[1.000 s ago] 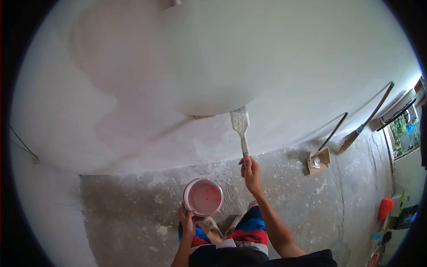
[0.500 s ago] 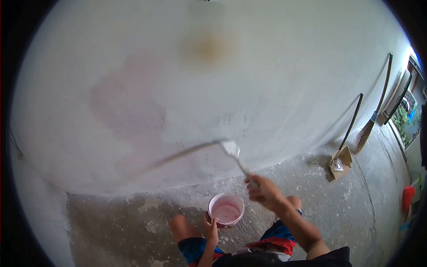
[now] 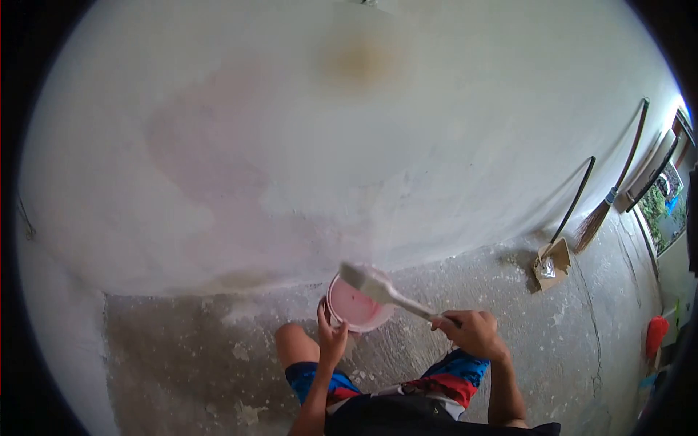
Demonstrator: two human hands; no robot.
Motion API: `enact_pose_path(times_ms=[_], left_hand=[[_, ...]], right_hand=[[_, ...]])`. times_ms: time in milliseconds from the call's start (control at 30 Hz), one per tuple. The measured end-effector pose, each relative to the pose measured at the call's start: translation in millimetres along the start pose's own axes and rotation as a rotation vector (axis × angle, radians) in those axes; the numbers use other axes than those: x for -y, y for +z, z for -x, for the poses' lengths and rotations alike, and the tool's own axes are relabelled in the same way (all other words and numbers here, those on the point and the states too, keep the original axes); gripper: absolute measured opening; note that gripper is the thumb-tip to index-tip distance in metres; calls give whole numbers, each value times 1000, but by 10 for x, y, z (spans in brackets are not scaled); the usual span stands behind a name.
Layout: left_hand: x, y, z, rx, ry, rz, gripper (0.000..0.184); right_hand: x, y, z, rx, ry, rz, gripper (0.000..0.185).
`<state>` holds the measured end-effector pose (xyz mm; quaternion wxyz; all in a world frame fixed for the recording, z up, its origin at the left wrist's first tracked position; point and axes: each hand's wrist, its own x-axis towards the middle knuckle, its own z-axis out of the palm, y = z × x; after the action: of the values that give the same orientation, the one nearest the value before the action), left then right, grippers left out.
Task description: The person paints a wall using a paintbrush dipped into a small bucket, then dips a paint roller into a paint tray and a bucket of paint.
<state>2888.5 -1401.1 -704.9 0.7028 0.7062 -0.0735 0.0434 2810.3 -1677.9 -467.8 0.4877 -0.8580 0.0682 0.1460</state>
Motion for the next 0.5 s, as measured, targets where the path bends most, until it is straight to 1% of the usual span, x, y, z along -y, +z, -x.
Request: enact_pose_path(times_ms=[67,100,133,167,200,233,300,333,400,433,500], left_hand=[[-421,2,-155,49,38,-13,73],[-559,-10,-138,45,23,-22,73],[-679,17,-136,63,-41,41,73],[-741,62,-152,83,-98,108,72],[-761,96,-141,84,-104,107,72],[-773,127,-113,54,-81,72,73],[-725,158,-46,3,-2,-55,75],[-727,173,-20,5,-7,-62,75],[-746,204,16,-32,81,-184,75],[-782,184,41,-40,14,-188,76],[-831,191,45,-54,13,-193,76]], right_hand=[[-235,204,-60,-92,-267,306,29],[-265,291,-92,-100,-307,403,29],[-264,369,-126,-94,-302,399,29],[-240,438,-179,-87,-322,534,31],[-232,519,-226,-76,-340,668,35],[-279,620,-310,-70,-333,663,35],[-398,789,-514,-179,-378,684,46],[-409,837,-556,-177,-375,676,46],[-404,921,-626,-313,-455,718,47],[-379,948,-647,-305,-457,701,47],[-342,958,-668,-322,-411,728,46]])
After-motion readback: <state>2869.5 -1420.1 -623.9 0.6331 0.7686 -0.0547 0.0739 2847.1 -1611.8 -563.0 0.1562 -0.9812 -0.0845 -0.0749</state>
